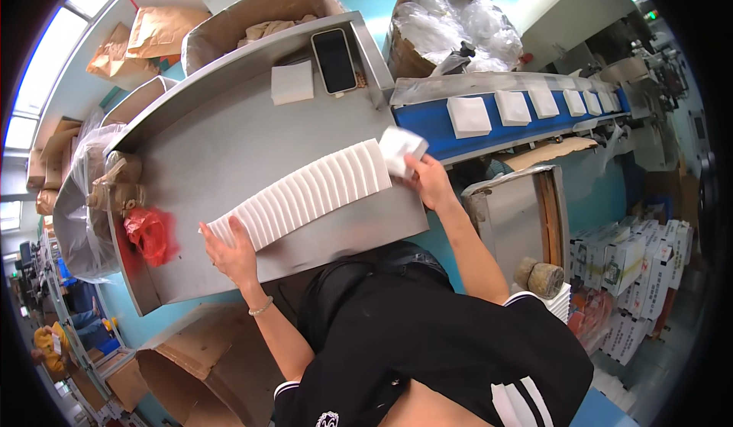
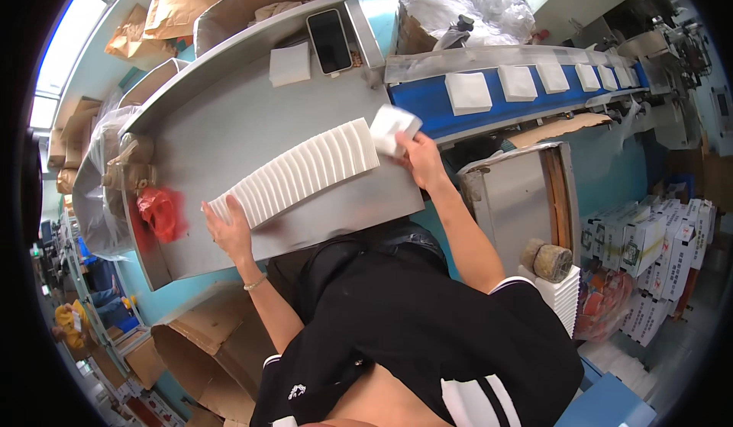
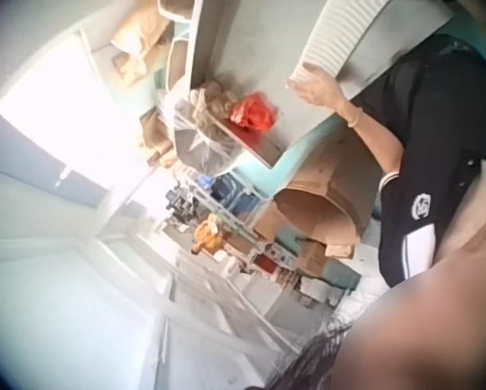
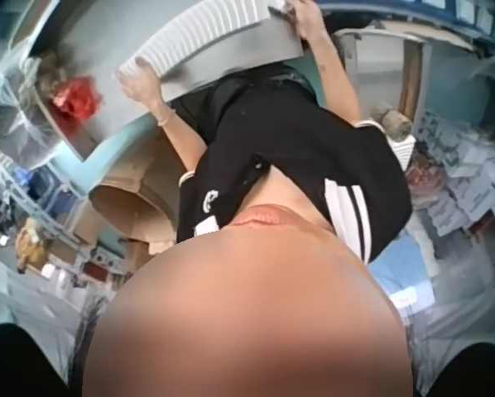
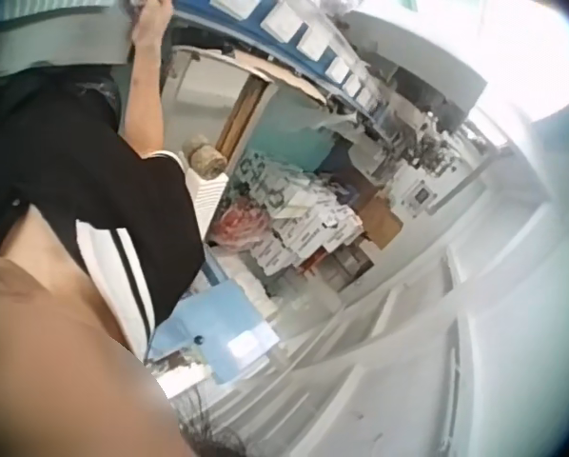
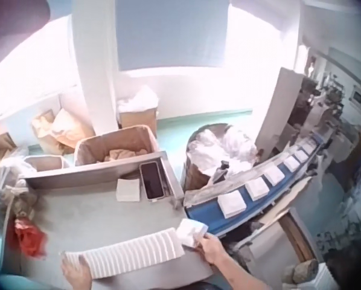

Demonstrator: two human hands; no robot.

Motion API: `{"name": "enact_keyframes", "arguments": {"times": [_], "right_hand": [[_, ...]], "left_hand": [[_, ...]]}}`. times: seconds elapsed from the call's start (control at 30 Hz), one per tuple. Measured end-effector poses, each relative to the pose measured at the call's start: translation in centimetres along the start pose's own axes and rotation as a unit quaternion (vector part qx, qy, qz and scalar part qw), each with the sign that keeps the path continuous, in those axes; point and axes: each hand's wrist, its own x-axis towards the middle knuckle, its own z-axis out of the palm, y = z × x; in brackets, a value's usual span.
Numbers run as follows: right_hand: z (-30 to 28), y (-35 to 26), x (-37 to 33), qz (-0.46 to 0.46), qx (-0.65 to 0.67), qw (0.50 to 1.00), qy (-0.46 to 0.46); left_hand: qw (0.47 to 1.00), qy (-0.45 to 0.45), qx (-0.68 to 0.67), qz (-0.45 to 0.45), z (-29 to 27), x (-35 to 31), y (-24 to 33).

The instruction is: Stack and organize pleated paper filters from a conveyor belt onto a workstation table.

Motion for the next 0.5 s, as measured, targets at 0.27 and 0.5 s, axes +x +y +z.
{"name": "enact_keyframes", "arguments": {"times": [0.27, 0.5], "right_hand": [[3.2, 1.0, -0.5, -0.100, -0.219, 0.969, -0.047], [-1.1, -0.4, -0.7, 0.059, 0.020, 0.995, -0.074]], "left_hand": [[0.999, -0.039, -0.002, 0.021, 0.4, -0.6, 1.5], [0.999, -0.034, -0.002, 0.013, 0.1, -0.8, 2.0]]}}
